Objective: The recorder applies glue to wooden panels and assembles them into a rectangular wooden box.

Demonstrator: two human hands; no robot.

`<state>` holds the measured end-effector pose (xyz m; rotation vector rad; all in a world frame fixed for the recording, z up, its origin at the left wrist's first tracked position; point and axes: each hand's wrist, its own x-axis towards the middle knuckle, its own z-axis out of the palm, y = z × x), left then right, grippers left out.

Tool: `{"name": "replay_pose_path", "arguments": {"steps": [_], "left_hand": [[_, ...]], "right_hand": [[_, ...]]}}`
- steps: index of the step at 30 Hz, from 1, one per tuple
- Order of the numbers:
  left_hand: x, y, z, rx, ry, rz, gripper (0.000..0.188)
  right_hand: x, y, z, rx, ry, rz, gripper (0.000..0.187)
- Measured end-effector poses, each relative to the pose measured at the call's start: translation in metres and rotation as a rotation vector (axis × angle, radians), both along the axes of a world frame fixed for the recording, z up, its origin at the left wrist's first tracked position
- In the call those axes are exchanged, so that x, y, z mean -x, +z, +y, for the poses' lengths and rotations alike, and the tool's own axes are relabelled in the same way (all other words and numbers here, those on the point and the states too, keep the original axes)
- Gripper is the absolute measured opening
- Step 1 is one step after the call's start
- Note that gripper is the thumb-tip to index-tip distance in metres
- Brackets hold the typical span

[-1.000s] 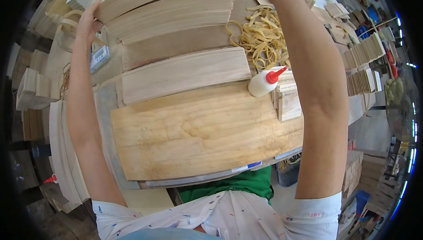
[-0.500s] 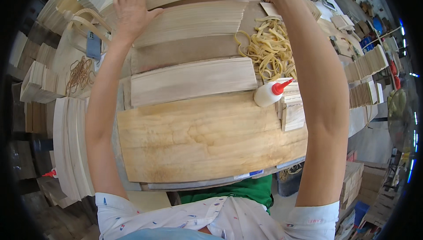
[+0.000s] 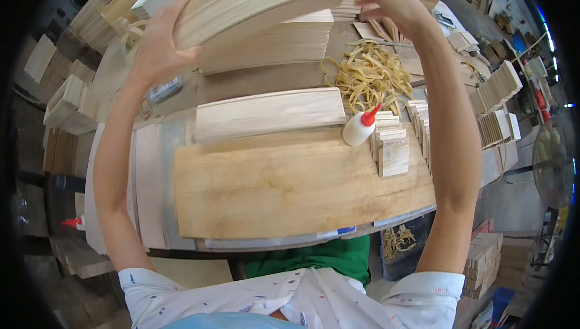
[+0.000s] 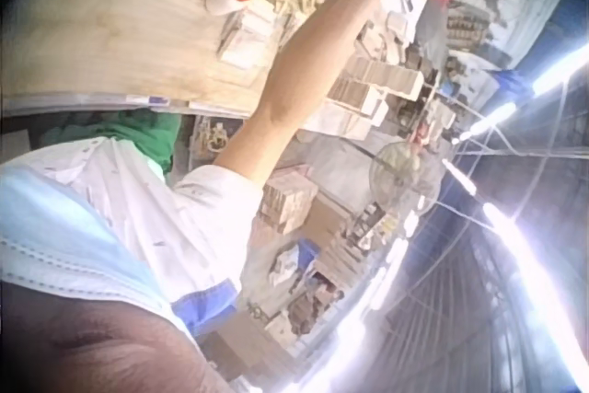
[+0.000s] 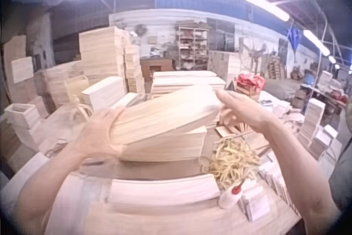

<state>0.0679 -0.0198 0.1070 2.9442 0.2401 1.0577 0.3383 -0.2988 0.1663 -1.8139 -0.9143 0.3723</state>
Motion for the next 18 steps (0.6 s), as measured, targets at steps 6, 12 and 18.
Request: {"name": "replay_pose_path", "arguments": {"steps": [6, 12, 18], "left_hand": [[0.094, -0.009, -0.072, 1.023, -0.18, 0.361, 0.099], [0.166, -0.06, -0.104, 1.352, -0.167, 0.708, 0.102], [0.28, -0.096, -0.103, 1.706, -0.165, 0.728, 0.12]], "right_hand": [[0.066, -0.055, -0.042, -0.065, 0.249, -0.254, 0.093], [0.148, -0.137, -0.086, -0.167, 0.218, 0.322, 0.093], [0.175, -0.187, -0.125, -0.212, 0.197, 0.68, 0.082]]}}
